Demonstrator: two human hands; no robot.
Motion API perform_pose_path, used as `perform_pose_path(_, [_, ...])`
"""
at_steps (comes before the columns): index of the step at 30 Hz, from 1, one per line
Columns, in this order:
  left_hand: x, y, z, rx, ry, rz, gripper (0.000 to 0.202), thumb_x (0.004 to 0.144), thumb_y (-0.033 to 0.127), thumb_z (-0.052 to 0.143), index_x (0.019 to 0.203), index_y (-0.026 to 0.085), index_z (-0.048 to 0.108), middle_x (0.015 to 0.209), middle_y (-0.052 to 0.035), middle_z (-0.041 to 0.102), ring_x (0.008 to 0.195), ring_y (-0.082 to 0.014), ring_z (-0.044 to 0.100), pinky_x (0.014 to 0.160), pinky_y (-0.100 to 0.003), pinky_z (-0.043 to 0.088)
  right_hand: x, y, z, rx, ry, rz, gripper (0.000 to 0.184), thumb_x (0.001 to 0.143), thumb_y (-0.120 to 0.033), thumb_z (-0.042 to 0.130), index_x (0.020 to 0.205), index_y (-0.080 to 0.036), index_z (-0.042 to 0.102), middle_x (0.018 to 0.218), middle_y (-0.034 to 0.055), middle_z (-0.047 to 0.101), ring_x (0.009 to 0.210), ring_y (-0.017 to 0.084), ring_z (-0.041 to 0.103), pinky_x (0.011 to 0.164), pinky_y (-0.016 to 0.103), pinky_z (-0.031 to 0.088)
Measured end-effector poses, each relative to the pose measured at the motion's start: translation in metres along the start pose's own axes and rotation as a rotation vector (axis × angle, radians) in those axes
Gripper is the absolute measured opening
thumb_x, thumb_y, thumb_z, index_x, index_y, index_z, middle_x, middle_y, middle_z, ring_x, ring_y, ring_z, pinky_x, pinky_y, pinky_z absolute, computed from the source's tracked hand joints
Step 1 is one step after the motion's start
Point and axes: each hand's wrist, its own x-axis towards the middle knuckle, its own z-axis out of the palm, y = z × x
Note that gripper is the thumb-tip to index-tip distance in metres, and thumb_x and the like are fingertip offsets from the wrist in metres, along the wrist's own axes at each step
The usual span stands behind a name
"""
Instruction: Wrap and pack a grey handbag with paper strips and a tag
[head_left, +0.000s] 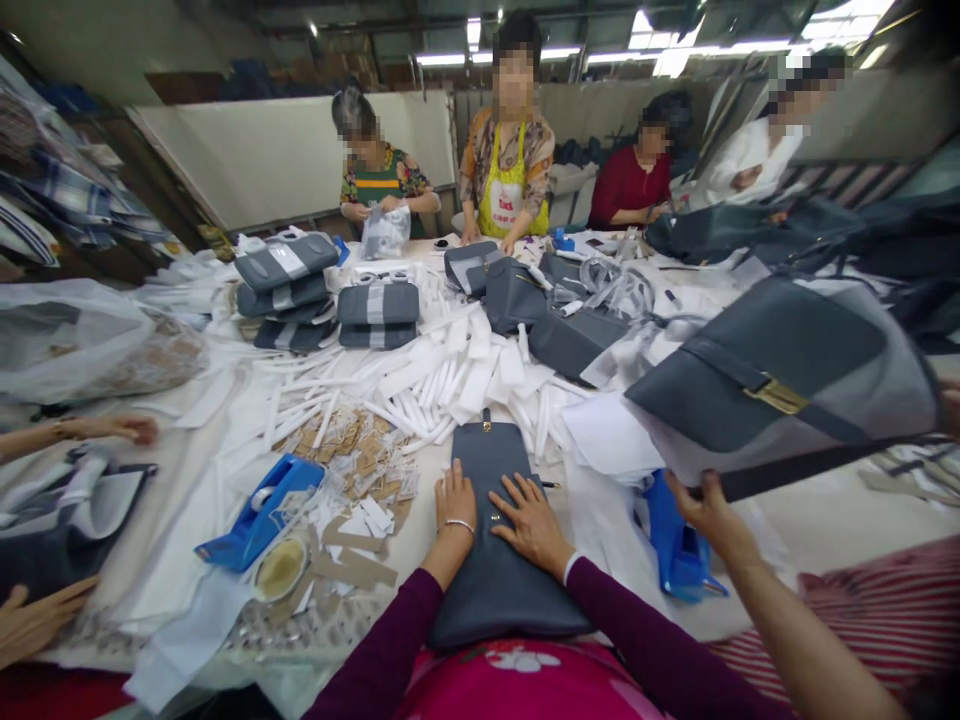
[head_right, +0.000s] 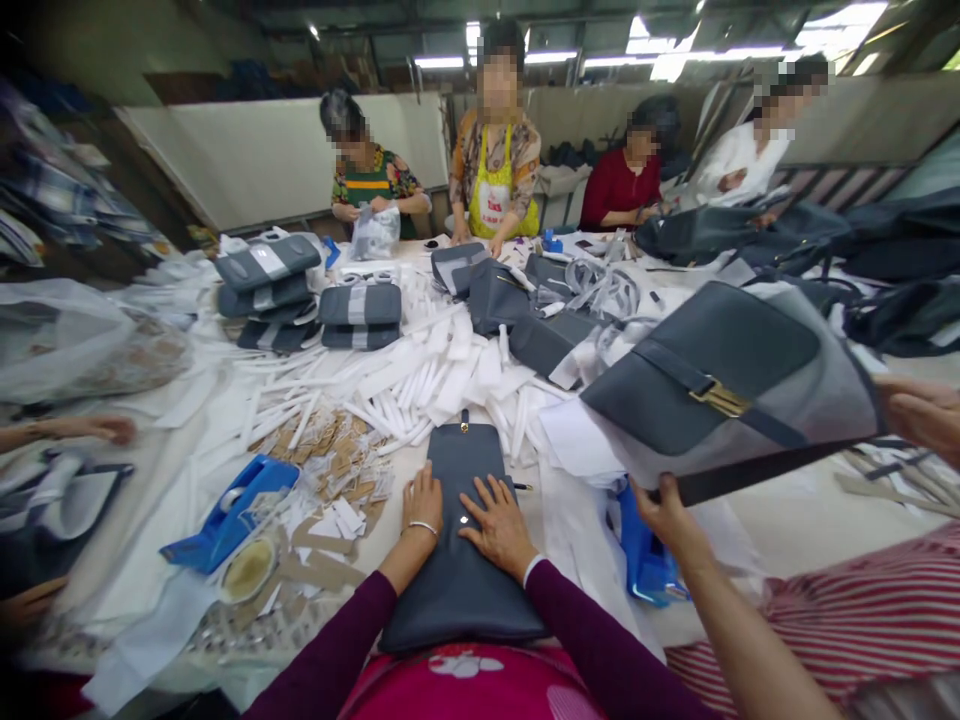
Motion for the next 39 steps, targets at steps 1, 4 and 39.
perform_pose_path(1, [-0.001,0.002,0.003,-0.013,-0.038,0.113,0.037,0.087,0.012,0.043,0.122,0.011,0.054,0.147,-0.0183,0.036,0.135,-0.0290,0.035,0.110,-0.049,0.030,0.000,0.001,0.001,0.003,-0.004,0.003,0.058,0.084,-0.056,0.055,0.137,-0.034,0.046,0.148,0.0065,0.038,0.137,0.032,0.028,0.111,0.050,0.023])
perform_pose_path(4, [-0.008,0.003,0.017,-0.095,-0.156,0.403,0.051,0.091,0.025,0.041,0.140,0.013,0.036,0.151,-0.0130,0.033,0.140,-0.0224,0.028,0.114,-0.044,0.025,0.000,0.003,0.003,0.004,-0.018,0.005,0.057,0.086,-0.050,0.054,0.138,-0.028,0.046,0.148,0.0070,0.039,0.138,0.031,0.027,0.112,0.049,0.022])
perform_pose_path(39, [-0.019,-0.012,0.021,-0.189,-0.189,0.426,0.082,0.074,0.071,0.052,0.144,0.044,0.019,0.157,-0.0014,0.018,0.143,-0.0391,0.011,0.109,-0.068,0.010,-0.033,-0.054,-0.112,0.564,-0.157,0.298,0.033,0.086,-0.026,0.046,0.109,-0.019,0.067,0.111,0.0139,0.066,0.104,0.026,0.061,0.093,0.041,0.047])
